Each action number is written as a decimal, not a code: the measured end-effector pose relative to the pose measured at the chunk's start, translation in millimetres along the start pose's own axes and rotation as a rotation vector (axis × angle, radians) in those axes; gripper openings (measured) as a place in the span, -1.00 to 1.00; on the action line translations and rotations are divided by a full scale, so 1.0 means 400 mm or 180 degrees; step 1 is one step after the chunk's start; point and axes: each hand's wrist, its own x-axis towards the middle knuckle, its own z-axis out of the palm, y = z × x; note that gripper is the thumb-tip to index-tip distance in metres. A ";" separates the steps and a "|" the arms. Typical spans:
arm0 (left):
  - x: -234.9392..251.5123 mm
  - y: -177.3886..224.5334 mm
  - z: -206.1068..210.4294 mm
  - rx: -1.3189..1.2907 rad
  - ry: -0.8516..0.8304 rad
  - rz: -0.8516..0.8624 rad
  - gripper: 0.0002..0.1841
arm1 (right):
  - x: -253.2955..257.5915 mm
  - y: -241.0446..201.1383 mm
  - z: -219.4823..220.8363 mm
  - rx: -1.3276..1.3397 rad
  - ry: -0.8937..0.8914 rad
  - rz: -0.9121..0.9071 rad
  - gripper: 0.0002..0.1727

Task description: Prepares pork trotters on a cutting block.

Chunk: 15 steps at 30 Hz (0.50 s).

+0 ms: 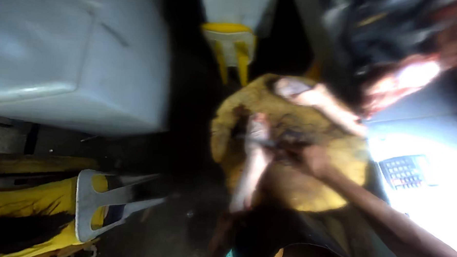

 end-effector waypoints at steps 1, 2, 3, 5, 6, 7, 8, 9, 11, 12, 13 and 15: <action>0.085 -0.117 -0.044 -0.0296 -0.0214 0.0427 -0.83 | -0.017 -0.002 0.005 -0.0097 -0.0136 -0.0343 -0.51; 0.156 -0.215 -0.073 -0.0519 -0.0402 0.0806 -0.79 | -0.022 -0.009 0.004 -0.0237 -0.0251 -0.0515 -0.51; 0.193 -0.266 -0.083 -0.0576 -0.0473 0.1048 -0.75 | -0.014 -0.009 0.002 -0.0361 -0.0274 -0.0533 -0.52; 0.162 -0.237 -0.062 -0.0343 -0.0313 0.1041 -0.76 | 0.035 0.019 -0.011 -0.0510 -0.0186 -0.0172 -0.53; 0.097 -0.158 -0.032 -0.0015 -0.0089 0.0735 -0.80 | 0.069 0.037 -0.025 -0.0556 -0.0137 0.0093 -0.54; 0.025 -0.059 0.005 0.0372 0.0132 0.0252 -0.80 | 0.099 0.052 -0.042 -0.0587 -0.0084 0.0367 -0.55; -0.006 -0.006 0.024 0.0636 0.0240 -0.0020 -0.74 | 0.123 0.061 -0.058 -0.0628 -0.0011 0.0607 -0.55; 0.010 -0.026 0.012 0.0759 0.0194 0.0143 -0.65 | 0.138 0.066 -0.072 -0.0646 0.0085 0.0780 -0.56; 0.131 -0.178 -0.047 0.0894 0.0153 0.1030 -0.49 | 0.135 0.072 -0.092 -0.0629 0.0128 0.0833 -0.56; 0.165 -0.217 -0.063 0.1123 0.0193 0.1184 -0.41 | 0.116 0.071 -0.097 -0.0619 0.0070 0.0658 -0.55; 0.174 -0.228 -0.069 0.1417 0.0229 0.1167 -0.36 | 0.085 0.060 -0.099 -0.0609 -0.0074 0.0392 -0.54; 0.164 -0.218 -0.062 0.1854 0.0287 0.1018 -0.32 | 0.004 0.016 -0.087 -0.0568 -0.0388 -0.0250 -0.53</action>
